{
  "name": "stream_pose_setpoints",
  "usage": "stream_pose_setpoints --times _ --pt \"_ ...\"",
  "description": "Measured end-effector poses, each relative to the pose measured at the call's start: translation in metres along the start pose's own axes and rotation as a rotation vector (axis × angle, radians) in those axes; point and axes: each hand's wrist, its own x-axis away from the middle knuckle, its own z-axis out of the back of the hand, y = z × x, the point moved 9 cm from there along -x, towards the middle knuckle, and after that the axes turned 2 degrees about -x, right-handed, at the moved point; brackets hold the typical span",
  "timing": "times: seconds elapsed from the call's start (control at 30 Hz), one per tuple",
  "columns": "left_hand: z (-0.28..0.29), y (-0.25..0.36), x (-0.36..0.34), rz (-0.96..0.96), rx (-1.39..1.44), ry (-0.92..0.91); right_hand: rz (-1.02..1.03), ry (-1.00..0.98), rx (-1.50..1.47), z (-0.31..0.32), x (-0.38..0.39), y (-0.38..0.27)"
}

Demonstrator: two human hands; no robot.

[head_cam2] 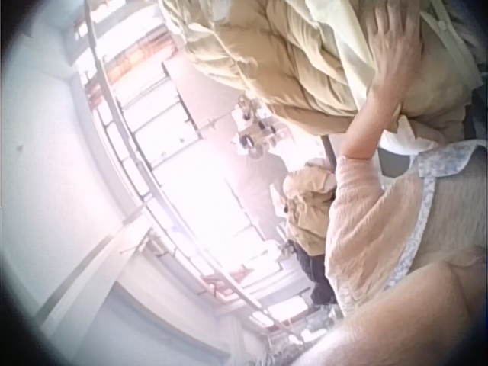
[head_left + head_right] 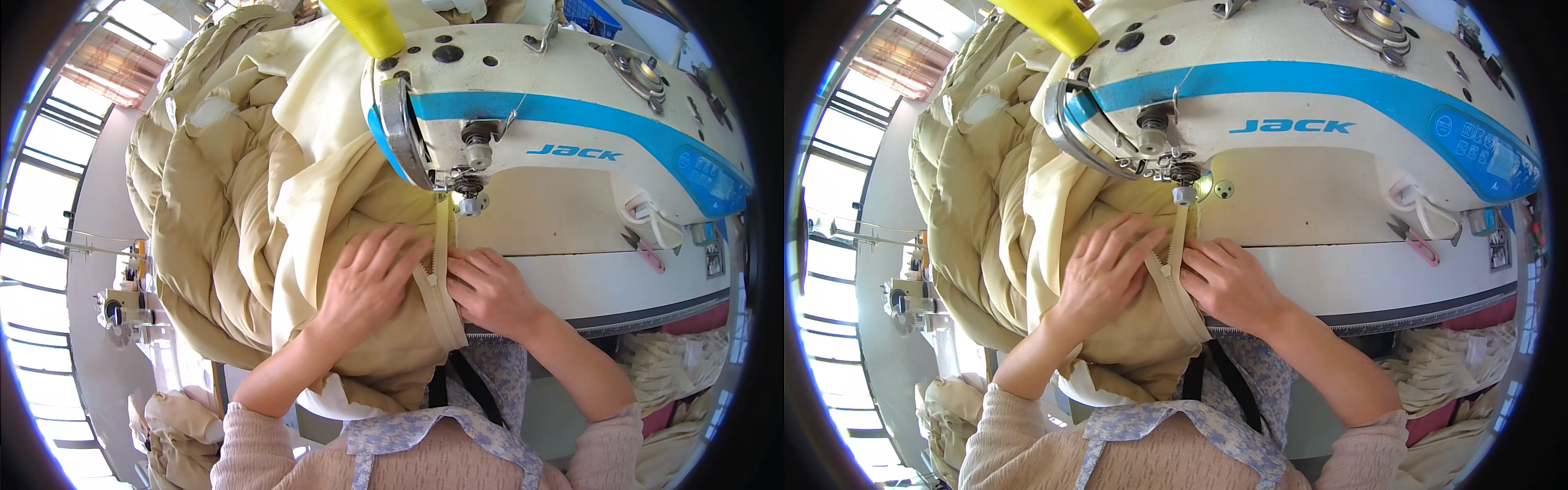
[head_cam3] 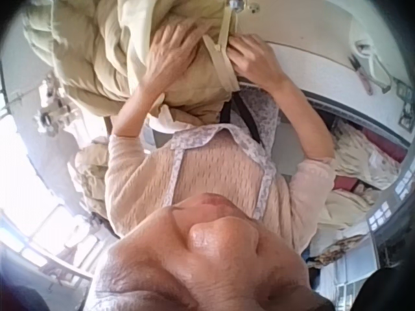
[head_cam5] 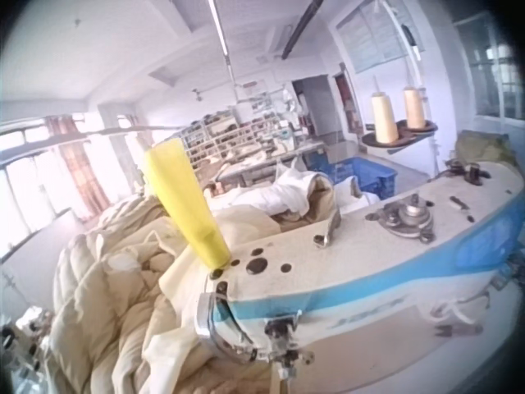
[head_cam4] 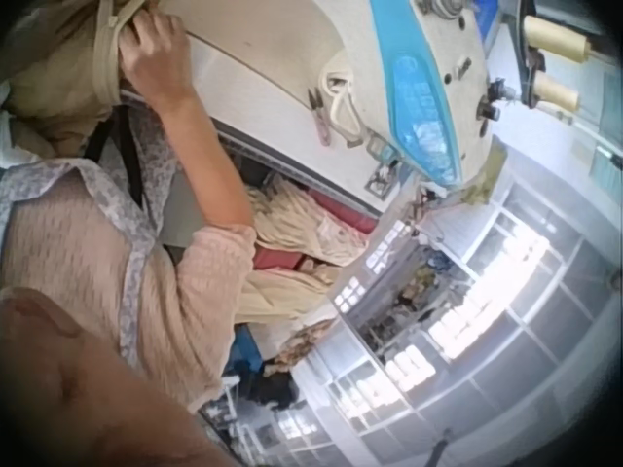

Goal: The person aligns a zipper along the edge of a beige quilted jacket and sews it using a sewing machine. They repeatedly adjust the fabric and zipper to maintain alignment while stitching.

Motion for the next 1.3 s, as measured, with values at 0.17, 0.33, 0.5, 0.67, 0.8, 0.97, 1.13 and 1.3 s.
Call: stream_pose_setpoints --times 0.17,0.33,0.5,0.67,0.8,0.97,1.13,1.3 --pt "-0.014 0.005 -0.011 -0.102 0.266 0.146 0.03 -0.1 -0.054 0.001 0.002 -0.005" --pt "-0.012 0.0 -0.016 -0.1 0.363 0.232 0.067 -0.059 -0.035 0.002 0.007 -0.013" --pt "-0.009 -0.024 -0.027 -0.043 0.483 0.362 0.015 -0.057 -0.024 0.0 0.006 -0.012" --pt "-0.017 -0.004 -0.032 -0.21 0.312 0.236 0.024 -0.107 -0.025 -0.004 0.009 -0.011" --pt "-0.019 -0.004 -0.03 -0.258 0.312 0.264 0.014 -0.111 -0.052 -0.003 0.007 -0.01" --pt "-0.021 -0.004 -0.032 -0.296 0.318 0.313 0.016 -0.088 -0.05 -0.003 0.006 -0.01" --pt "-0.027 -0.005 -0.031 -0.31 0.346 0.306 0.019 -0.101 -0.049 -0.003 0.006 -0.01" --pt "-0.03 -0.006 -0.031 -0.335 0.37 0.314 0.018 -0.103 -0.041 -0.004 0.006 -0.009"
